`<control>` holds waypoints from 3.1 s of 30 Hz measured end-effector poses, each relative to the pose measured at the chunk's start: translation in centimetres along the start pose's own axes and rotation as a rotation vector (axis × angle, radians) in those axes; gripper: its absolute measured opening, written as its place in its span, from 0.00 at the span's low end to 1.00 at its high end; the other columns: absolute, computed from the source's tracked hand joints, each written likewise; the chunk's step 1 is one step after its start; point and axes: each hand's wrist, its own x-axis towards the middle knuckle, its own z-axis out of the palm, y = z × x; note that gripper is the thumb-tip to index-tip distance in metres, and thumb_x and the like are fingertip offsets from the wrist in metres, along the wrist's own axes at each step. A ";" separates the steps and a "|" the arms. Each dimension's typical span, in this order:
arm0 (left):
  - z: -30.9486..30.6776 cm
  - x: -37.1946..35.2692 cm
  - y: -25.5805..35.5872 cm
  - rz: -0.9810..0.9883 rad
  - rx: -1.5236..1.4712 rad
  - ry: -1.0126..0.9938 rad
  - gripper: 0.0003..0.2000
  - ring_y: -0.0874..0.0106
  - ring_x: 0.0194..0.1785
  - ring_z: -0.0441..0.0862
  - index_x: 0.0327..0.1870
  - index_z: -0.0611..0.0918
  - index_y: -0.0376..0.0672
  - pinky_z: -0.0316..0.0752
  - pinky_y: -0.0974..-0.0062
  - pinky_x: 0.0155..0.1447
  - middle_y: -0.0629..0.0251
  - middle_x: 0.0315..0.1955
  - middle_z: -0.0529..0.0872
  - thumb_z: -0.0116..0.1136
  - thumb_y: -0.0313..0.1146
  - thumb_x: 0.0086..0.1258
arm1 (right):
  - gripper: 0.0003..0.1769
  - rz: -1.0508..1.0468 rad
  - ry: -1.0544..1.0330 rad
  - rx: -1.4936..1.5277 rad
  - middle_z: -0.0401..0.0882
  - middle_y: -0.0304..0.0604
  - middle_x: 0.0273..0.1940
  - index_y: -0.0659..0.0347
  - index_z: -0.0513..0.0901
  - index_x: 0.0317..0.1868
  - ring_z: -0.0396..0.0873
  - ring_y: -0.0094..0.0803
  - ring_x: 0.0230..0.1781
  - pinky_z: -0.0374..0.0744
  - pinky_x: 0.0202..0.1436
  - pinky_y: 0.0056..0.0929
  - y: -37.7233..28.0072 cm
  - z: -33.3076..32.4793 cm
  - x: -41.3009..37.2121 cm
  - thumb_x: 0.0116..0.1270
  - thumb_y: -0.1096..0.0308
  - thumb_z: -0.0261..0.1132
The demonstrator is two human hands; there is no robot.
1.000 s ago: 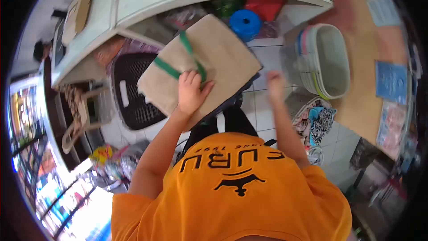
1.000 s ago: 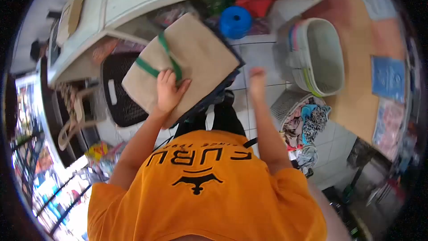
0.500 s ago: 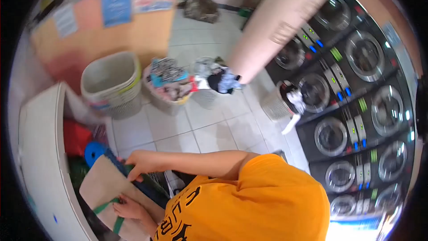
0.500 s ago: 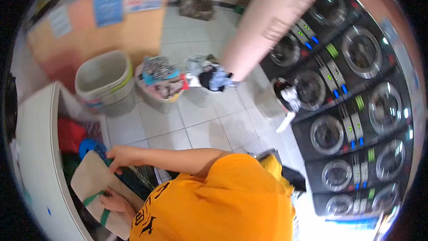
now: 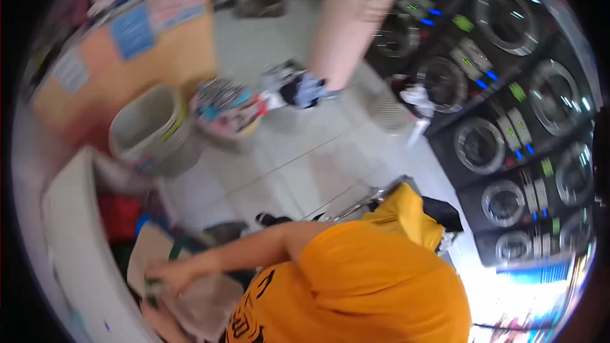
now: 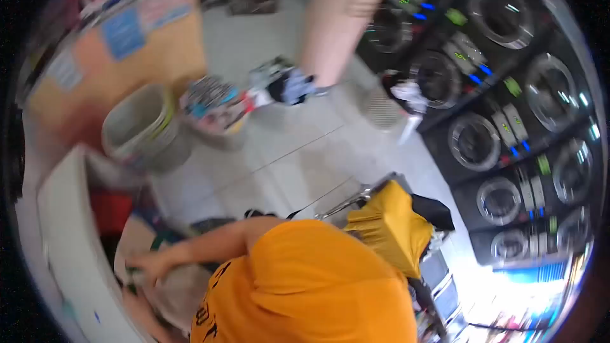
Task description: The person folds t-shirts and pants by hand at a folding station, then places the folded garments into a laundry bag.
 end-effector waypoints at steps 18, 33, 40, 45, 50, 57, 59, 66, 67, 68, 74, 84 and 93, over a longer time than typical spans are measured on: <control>2.9 2.2 -1.9 -0.236 -0.402 -0.054 0.14 0.62 0.58 0.68 0.52 0.74 0.45 0.62 0.63 0.58 0.60 0.54 0.72 0.46 0.29 0.64 | 0.08 -0.081 0.112 -0.011 0.69 0.47 0.46 0.57 0.69 0.34 0.68 0.49 0.45 0.63 0.46 0.44 0.8 1.9 1.1 0.56 0.68 0.59; 12.4 3.3 -2.2 -0.289 0.116 -0.286 0.22 0.68 0.69 0.50 0.62 0.66 0.57 0.49 0.43 0.60 0.74 0.65 0.57 0.40 0.39 0.64 | 0.06 -0.073 -0.190 -0.248 0.57 0.49 0.63 0.50 0.70 0.27 0.54 0.49 0.65 0.45 0.62 0.60 7.3 1.3 0.7 0.53 0.62 0.60; 15.1 3.0 -4.6 -0.240 0.137 -0.269 0.23 0.66 0.69 0.50 0.61 0.66 0.56 0.47 0.41 0.60 0.73 0.65 0.58 0.41 0.43 0.62 | 0.07 -0.071 -0.142 -0.297 0.57 0.50 0.64 0.49 0.69 0.26 0.55 0.49 0.65 0.42 0.63 0.58 9.3 3.5 1.3 0.53 0.61 0.59; 15.2 3.0 -5.1 -0.224 0.121 -0.242 0.23 0.65 0.69 0.49 0.61 0.66 0.55 0.41 0.41 0.63 0.70 0.65 0.58 0.39 0.45 0.63 | 0.07 -0.064 -0.148 -0.300 0.58 0.49 0.63 0.49 0.68 0.26 0.56 0.47 0.65 0.43 0.64 0.56 9.2 3.7 1.6 0.52 0.62 0.59; 11.6 4.5 -3.9 -0.241 -0.114 0.073 0.23 0.60 0.61 0.64 0.55 0.70 0.50 0.47 0.51 0.64 0.61 0.54 0.70 0.52 0.34 0.55 | 0.09 -0.047 -0.106 -0.182 0.67 0.47 0.50 0.54 0.68 0.30 0.62 0.45 0.57 0.50 0.60 0.54 6.9 1.0 3.7 0.52 0.66 0.60; 4.2 4.8 -2.4 -0.147 -0.589 -0.181 0.18 0.60 0.45 0.75 0.45 0.77 0.39 0.72 0.73 0.44 0.59 0.41 0.76 0.51 0.14 0.51 | 0.10 0.061 -0.231 0.112 0.68 0.46 0.43 0.57 0.73 0.40 0.65 0.45 0.45 0.61 0.49 0.39 3.8 -1.0 4.0 0.58 0.66 0.59; 3.5 4.5 -2.4 -0.268 -0.768 -0.189 0.16 0.64 0.44 0.76 0.45 0.77 0.38 0.71 0.74 0.46 0.60 0.41 0.76 0.51 0.14 0.55 | 0.10 0.083 -0.233 0.152 0.69 0.46 0.44 0.57 0.73 0.40 0.65 0.45 0.45 0.62 0.48 0.37 3.8 -0.8 4.1 0.58 0.65 0.59; 2.3 4.8 -2.4 -0.399 -0.887 -0.272 0.18 0.70 0.43 0.78 0.46 0.76 0.37 0.71 0.75 0.47 0.62 0.37 0.79 0.54 0.16 0.51 | 0.12 0.308 -0.157 0.407 0.75 0.50 0.41 0.59 0.78 0.37 0.67 0.47 0.43 0.66 0.46 0.35 2.9 -0.2 5.3 0.63 0.60 0.54; 2.4 4.7 -2.2 -0.420 -0.870 -0.244 0.19 0.71 0.43 0.78 0.46 0.75 0.37 0.71 0.75 0.48 0.62 0.36 0.80 0.55 0.16 0.50 | 0.12 0.318 -0.153 0.411 0.75 0.50 0.41 0.59 0.78 0.37 0.67 0.47 0.43 0.66 0.46 0.35 2.7 -0.2 5.3 0.63 0.60 0.54; 3.4 4.2 -2.7 -0.392 -0.790 -0.221 0.18 0.72 0.43 0.78 0.47 0.74 0.37 0.71 0.76 0.48 0.62 0.35 0.81 0.56 0.18 0.51 | 0.12 0.271 -0.140 0.391 0.76 0.50 0.38 0.60 0.78 0.37 0.69 0.48 0.41 0.66 0.46 0.35 2.5 -0.2 5.3 0.64 0.61 0.53; 6.5 2.7 -1.7 -0.504 -0.824 0.060 0.08 0.76 0.32 0.77 0.39 0.76 0.35 0.71 0.79 0.38 0.64 0.27 0.80 0.55 0.22 0.57 | 0.12 0.374 -0.230 0.382 0.77 0.52 0.35 0.61 0.77 0.37 0.71 0.49 0.34 0.68 0.42 0.36 2.7 0.0 5.8 0.63 0.62 0.52; 6.9 2.1 -0.9 -0.412 -0.707 0.206 0.09 0.73 0.35 0.76 0.37 0.75 0.37 0.70 0.78 0.40 0.62 0.29 0.79 0.54 0.20 0.55 | 0.13 0.885 -0.353 0.781 0.76 0.39 0.32 0.62 0.73 0.43 0.73 0.24 0.28 0.72 0.30 0.19 3.1 -3.0 6.5 0.67 0.62 0.51; 4.3 5.0 -5.9 -0.119 -0.354 -0.384 0.12 0.72 0.42 0.74 0.38 0.77 0.41 0.67 0.74 0.41 0.59 0.33 0.79 0.57 0.26 0.50 | 0.10 -0.091 -0.551 -0.100 0.75 0.41 0.35 0.60 0.76 0.31 0.76 0.38 0.32 0.74 0.35 0.33 3.7 -4.1 7.8 0.45 0.80 0.61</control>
